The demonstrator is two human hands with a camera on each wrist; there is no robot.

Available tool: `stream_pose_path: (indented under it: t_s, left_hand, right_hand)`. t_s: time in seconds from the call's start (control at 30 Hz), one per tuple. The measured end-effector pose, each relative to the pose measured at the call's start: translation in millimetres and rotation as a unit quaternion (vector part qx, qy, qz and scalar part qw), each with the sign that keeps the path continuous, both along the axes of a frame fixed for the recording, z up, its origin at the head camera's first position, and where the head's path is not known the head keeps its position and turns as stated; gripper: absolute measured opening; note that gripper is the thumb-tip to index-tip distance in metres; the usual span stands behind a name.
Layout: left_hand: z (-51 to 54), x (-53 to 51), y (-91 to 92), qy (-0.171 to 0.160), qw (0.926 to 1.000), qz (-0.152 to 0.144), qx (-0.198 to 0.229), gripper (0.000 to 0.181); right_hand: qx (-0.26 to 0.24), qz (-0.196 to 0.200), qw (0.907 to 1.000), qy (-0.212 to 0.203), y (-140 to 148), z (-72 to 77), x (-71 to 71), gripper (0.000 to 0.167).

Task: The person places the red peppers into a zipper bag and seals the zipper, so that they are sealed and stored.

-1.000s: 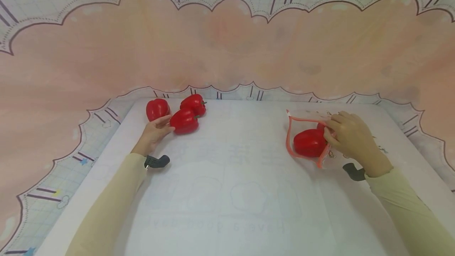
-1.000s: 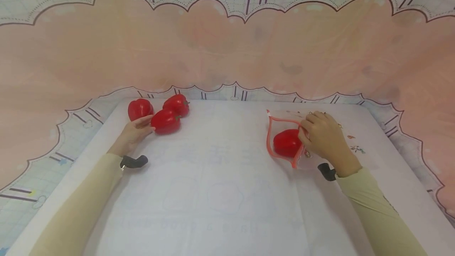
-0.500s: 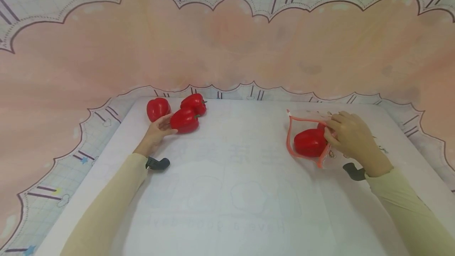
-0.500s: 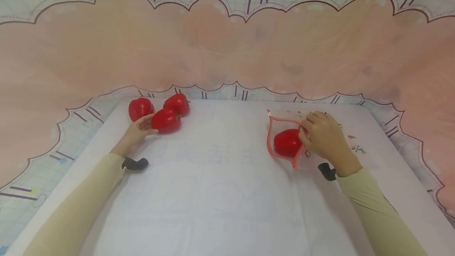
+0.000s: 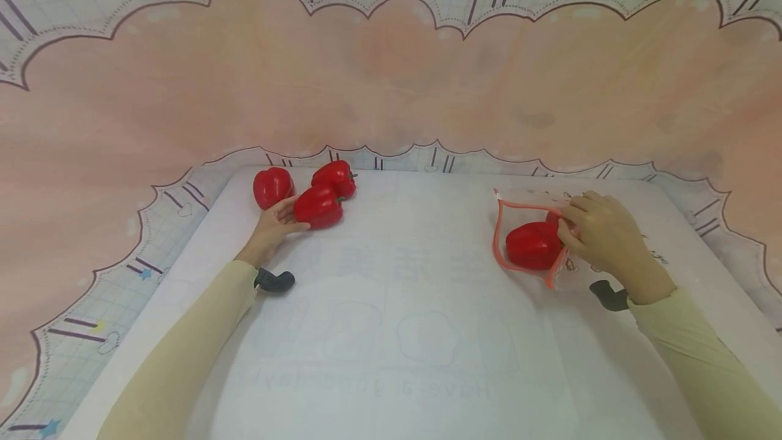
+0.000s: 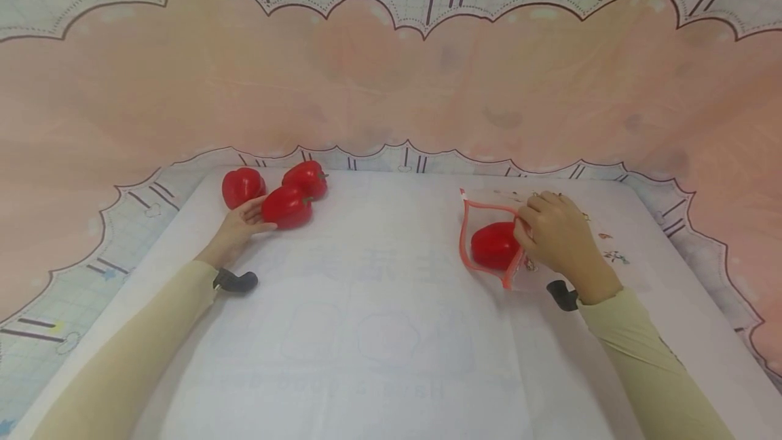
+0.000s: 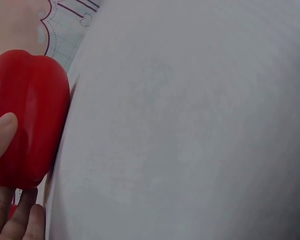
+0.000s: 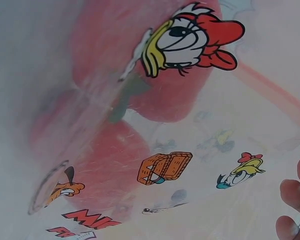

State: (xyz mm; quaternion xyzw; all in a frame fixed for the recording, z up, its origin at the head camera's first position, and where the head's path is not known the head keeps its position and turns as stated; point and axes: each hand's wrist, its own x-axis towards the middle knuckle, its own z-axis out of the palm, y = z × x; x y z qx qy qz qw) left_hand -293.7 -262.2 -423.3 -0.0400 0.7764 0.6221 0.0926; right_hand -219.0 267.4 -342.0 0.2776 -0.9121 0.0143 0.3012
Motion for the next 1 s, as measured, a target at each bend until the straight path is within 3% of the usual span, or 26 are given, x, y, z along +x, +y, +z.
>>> stream_pose_path:
  t_s: [0.73,1.0]
  left_hand:
    - [-2.9,-2.7,4.8,0.004,0.9963,-0.002,-0.086,0.083]
    - [-1.4,-2.4,5.8,0.012,0.9951,0.001,-0.098,0.08]
  right_hand:
    - [-0.003,0.007,0.9999,0.008,2.6,0.0,-0.5,0.015]
    - [-0.002,0.007,0.9999,0.01,1.8,1.6,0.3,0.014]
